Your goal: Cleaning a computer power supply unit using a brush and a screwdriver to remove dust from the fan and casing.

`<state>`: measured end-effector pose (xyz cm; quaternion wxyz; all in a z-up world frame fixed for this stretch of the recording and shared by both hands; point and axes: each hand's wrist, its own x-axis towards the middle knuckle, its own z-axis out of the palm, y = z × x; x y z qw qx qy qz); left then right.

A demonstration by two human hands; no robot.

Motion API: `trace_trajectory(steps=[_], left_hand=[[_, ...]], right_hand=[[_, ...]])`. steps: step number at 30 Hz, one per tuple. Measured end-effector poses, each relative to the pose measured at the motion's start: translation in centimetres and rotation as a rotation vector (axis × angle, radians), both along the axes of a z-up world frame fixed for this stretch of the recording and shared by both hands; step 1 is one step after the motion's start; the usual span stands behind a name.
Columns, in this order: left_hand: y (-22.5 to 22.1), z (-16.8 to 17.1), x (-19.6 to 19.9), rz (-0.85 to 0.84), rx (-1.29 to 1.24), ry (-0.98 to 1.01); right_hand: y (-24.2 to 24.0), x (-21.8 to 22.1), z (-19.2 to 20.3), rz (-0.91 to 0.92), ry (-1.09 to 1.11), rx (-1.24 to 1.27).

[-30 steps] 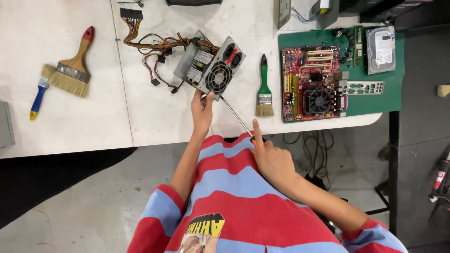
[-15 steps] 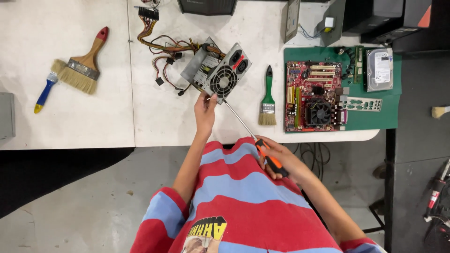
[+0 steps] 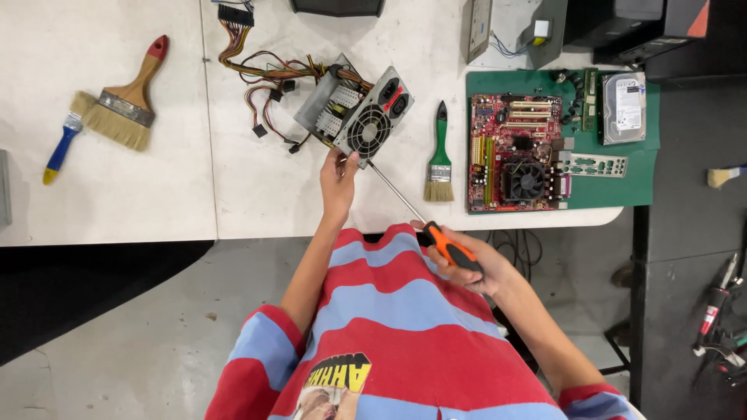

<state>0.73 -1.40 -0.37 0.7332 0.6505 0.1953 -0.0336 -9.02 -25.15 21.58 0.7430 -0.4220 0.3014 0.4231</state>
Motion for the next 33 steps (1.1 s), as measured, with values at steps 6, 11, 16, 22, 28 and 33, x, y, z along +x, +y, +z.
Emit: trace_trajectory(steps=[6,11,16,22,28,33], left_hand=[[0.1,-0.1,0.0,-0.036,-0.007,0.014],[0.8,0.2,0.4,-0.084,0.057,0.012],[0.7,-3.6,0.0,-0.083,0.018,0.003],[-0.5,0.3,-0.7,-0.07,-0.002,-0.001],[-0.1,0.2,-1.4,-0.126,0.061,-0.026],[0.3,0.6,-1.5,-0.132,0.094,-0.032]], right_hand=[[-0.8,-0.5,-1.0,-0.105,0.151,0.163],[1.3,0.3,2.4,1.179,-0.722,-1.143],[3.2,2.0,6.2,1.012,-0.66,-1.016],[0.0,1.5,1.1,0.074,-0.036,-0.001],[0.6,3.4,3.1,0.024,0.161,0.186],[1.4,4.3,5.3,0.922,-0.379,-0.653]])
